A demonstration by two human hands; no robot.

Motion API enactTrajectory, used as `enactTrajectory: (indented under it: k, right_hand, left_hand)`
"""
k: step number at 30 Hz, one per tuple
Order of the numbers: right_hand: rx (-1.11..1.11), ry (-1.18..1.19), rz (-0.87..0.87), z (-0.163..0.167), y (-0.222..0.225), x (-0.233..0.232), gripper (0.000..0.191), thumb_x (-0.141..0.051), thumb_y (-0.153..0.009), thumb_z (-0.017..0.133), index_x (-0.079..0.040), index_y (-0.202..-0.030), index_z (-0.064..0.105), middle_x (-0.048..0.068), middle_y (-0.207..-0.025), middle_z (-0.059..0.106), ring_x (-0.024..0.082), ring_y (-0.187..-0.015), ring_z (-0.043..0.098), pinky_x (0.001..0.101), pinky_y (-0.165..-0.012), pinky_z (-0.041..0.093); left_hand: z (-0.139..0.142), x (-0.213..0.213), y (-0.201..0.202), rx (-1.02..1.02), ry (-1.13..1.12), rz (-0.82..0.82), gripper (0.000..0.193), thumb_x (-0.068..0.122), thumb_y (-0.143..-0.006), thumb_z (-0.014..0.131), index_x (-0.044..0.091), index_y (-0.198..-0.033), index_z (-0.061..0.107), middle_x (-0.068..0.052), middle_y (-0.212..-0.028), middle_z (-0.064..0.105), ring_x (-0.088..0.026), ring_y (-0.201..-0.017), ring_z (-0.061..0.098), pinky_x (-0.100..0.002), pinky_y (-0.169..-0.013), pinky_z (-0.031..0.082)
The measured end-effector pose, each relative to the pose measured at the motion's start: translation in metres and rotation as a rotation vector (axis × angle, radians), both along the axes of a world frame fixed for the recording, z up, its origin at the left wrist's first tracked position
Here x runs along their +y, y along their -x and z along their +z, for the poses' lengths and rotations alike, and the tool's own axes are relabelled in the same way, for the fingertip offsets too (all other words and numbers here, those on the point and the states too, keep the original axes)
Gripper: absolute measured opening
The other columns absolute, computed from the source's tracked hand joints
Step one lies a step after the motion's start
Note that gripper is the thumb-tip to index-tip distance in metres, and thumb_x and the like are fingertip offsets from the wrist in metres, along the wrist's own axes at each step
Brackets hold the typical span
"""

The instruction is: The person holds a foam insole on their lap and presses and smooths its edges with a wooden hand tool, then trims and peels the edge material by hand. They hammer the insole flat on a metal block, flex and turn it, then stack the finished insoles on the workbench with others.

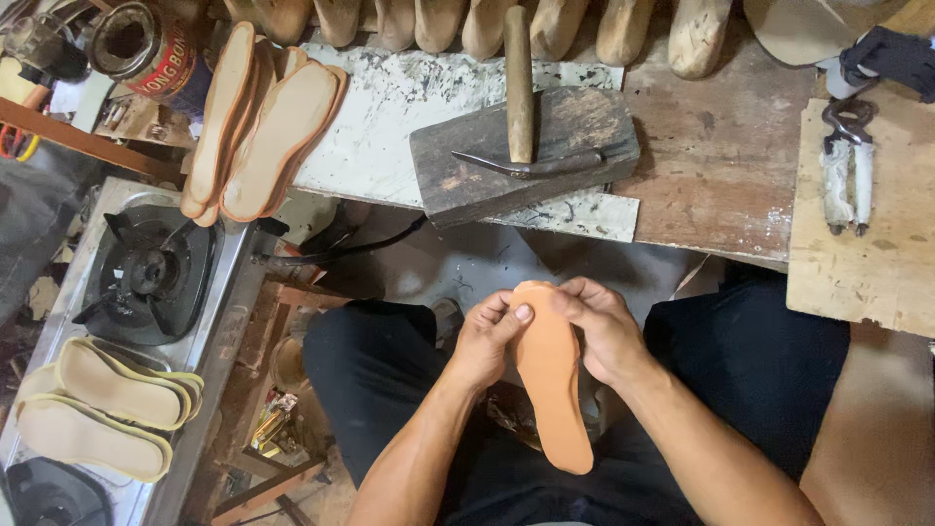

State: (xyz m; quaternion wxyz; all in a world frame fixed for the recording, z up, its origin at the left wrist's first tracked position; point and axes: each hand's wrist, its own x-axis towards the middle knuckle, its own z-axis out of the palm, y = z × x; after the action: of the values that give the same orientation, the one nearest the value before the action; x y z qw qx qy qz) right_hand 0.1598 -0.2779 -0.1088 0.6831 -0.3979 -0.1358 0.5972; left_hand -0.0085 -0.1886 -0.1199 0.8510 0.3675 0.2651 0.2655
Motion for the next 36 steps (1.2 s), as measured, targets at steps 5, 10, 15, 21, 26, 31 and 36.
enactTrajectory:
  k: [5, 10, 15, 21, 26, 31, 36]
  right_hand:
    - [0.246, 0.048, 0.084, -0.004, -0.01, -0.001, 0.016, -0.02, -0.103, 0.071, -0.005, -0.099, 0.067, 0.004, -0.089, 0.069, 0.014, -0.08, 0.066, 0.0296, -0.073, 0.054]
    - [0.139, 0.11, 0.005, 0.0, -0.002, -0.002, 0.015, -0.023, -0.095, 0.066, -0.008, -0.095, 0.069, 0.003, -0.09, 0.073, 0.012, -0.081, 0.068, 0.0287, -0.074, 0.056]
    - [0.09, 0.031, 0.04, -0.002, 0.004, -0.002, 0.011, -0.018, -0.1, 0.07, -0.007, -0.099, 0.068, 0.003, -0.091, 0.071, 0.013, -0.077, 0.065, 0.0295, -0.069, 0.053]
    - [0.16, 0.012, 0.016, 0.005, -0.005, 0.001, 0.016, -0.02, -0.099, 0.064, -0.005, -0.099, 0.07, 0.005, -0.09, 0.073, 0.013, -0.08, 0.068, 0.0292, -0.074, 0.055]
    - [-0.106, -0.028, -0.055, 0.005, -0.009, 0.001, 0.015, -0.013, -0.103, 0.066, 0.001, -0.104, 0.069, 0.003, -0.096, 0.071, 0.01, -0.089, 0.065, 0.0265, -0.081, 0.052]
    - [-0.143, -0.016, -0.052, -0.001, -0.011, -0.001, 0.014, -0.014, -0.101, 0.066, -0.001, -0.103, 0.069, 0.004, -0.096, 0.071, 0.01, -0.088, 0.065, 0.0258, -0.081, 0.052]
    - [0.077, 0.008, 0.031, 0.009, -0.011, 0.001, 0.013, -0.016, -0.103, 0.064, -0.004, -0.102, 0.068, 0.004, -0.094, 0.07, 0.013, -0.086, 0.065, 0.0296, -0.079, 0.053]
  left_hand:
    - [0.003, -0.002, 0.0, -0.063, 0.076, -0.021, 0.018, 0.016, -0.1, 0.07, 0.002, -0.112, 0.068, -0.005, -0.102, 0.073, -0.012, -0.092, 0.067, -0.03, -0.087, 0.054]
    - [0.005, 0.0, -0.002, -0.065, 0.107, 0.014, 0.02, 0.016, -0.099, 0.069, 0.003, -0.115, 0.068, -0.005, -0.107, 0.073, -0.013, -0.097, 0.068, -0.031, -0.09, 0.055]
    - [0.001, 0.001, -0.001, -0.089, 0.12, 0.037, 0.02, 0.016, -0.1, 0.068, 0.002, -0.114, 0.068, -0.006, -0.106, 0.074, -0.013, -0.095, 0.069, -0.031, -0.089, 0.056]
    - [-0.004, 0.002, -0.003, -0.032, 0.037, 0.029, 0.018, 0.016, -0.1, 0.071, 0.002, -0.112, 0.069, -0.005, -0.102, 0.073, -0.011, -0.09, 0.066, -0.029, -0.084, 0.054]
    - [-0.001, 0.001, -0.003, 0.093, -0.125, -0.01, 0.02, 0.018, -0.099, 0.071, 0.001, -0.111, 0.071, -0.003, -0.1, 0.073, -0.009, -0.09, 0.065, -0.027, -0.085, 0.053]
    - [0.004, -0.002, -0.002, 0.16, -0.19, -0.012, 0.021, 0.018, -0.098, 0.071, 0.001, -0.111, 0.071, -0.002, -0.098, 0.073, -0.009, -0.088, 0.064, -0.027, -0.082, 0.053]
    - [0.005, -0.005, 0.0, 0.11, -0.154, 0.002, 0.02, 0.017, -0.099, 0.071, 0.001, -0.11, 0.071, -0.002, -0.098, 0.072, -0.009, -0.089, 0.064, -0.027, -0.084, 0.053]
